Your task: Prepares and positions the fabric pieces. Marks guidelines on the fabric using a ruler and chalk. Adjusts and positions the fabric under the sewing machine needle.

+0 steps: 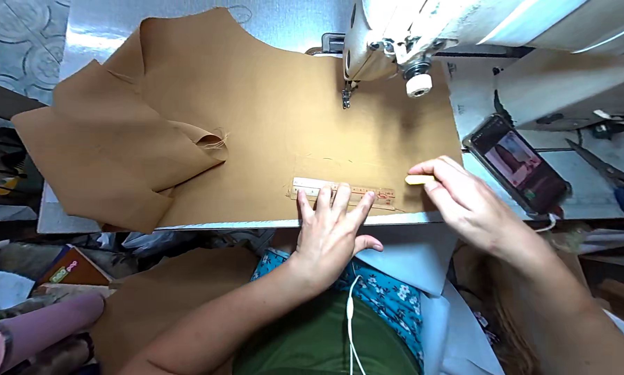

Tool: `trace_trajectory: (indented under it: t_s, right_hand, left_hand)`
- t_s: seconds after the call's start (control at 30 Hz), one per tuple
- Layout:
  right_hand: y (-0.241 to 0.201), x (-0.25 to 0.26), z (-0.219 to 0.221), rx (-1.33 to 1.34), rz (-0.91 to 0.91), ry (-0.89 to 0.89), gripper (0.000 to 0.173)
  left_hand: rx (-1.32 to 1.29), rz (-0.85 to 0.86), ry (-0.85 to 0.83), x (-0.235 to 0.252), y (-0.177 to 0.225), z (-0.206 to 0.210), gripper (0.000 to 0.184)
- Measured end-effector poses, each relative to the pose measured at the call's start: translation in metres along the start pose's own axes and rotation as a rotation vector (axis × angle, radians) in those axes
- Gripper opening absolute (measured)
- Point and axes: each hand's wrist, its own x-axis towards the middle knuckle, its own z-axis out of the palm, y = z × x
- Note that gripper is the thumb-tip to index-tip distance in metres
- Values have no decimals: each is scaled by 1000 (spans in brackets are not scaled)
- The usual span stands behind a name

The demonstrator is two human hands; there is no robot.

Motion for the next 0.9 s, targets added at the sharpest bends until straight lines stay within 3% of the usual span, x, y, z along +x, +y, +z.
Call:
trace_trajectory:
  t_s: [0.23, 0.9]
  right_hand:
    - [8, 4, 21, -50, -111, 14, 30]
    - [6, 13, 21, -70, -55, 0, 21]
  left_hand:
    - [10, 11, -20, 4, -1, -3, 68]
    - [-23, 0, -12, 6, -2, -2, 66]
